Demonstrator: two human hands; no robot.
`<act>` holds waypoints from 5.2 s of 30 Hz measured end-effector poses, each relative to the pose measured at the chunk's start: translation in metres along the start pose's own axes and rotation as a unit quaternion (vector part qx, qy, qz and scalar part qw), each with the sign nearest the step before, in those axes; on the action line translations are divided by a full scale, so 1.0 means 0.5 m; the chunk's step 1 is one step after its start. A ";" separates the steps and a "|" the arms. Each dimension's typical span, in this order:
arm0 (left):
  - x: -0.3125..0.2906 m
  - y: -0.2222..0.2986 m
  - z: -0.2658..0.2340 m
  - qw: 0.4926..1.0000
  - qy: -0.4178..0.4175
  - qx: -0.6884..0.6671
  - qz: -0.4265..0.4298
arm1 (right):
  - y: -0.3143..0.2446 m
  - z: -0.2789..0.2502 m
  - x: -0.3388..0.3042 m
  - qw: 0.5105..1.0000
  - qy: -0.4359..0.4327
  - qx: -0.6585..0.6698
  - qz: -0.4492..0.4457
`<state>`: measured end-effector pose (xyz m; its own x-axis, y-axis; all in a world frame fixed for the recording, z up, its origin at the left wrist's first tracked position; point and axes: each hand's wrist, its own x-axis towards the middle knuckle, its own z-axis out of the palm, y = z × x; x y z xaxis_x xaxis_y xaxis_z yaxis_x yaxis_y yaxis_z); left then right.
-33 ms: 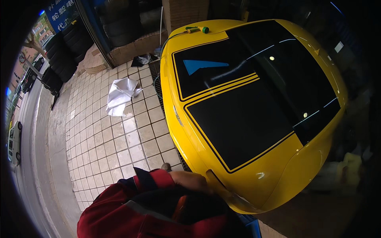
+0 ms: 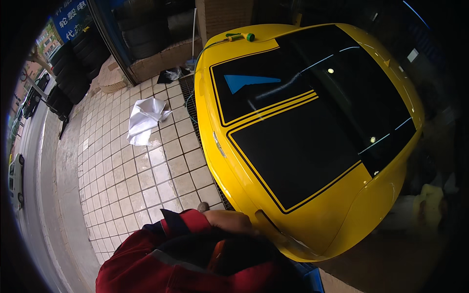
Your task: The person applies a black vinyl stripe with yellow edges to the hood of a yellow car. They peel the backing, align the stripe along the center, and use a blue squeegee to smooth it down, removing air bubbles and ensuring adhesion.
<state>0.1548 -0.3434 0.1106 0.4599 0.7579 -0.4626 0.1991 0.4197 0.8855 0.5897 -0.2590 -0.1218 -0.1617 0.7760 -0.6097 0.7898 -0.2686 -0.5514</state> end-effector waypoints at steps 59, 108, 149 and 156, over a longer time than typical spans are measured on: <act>-0.092 -0.085 -1.206 0.967 -0.094 -0.208 -0.116 | -1.669 0.697 -0.019 0.954 0.299 0.021 -0.006; 0.368 0.256 -1.402 0.696 0.110 0.494 0.509 | -1.704 0.172 0.442 0.914 0.375 -0.151 -0.038; 0.543 0.298 -1.305 0.665 0.025 0.581 0.469 | -1.577 -0.022 0.472 0.962 0.239 -0.126 -0.045; 0.315 0.230 -1.369 0.692 0.029 0.504 0.517 | -1.639 0.168 0.335 0.946 0.304 -0.081 -0.074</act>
<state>-0.3420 0.1662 0.1107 0.7781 0.4239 0.4636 0.3051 -0.9001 0.3111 -0.1344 0.0432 0.1798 0.0531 0.9964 -0.0656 0.8735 -0.0782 -0.4804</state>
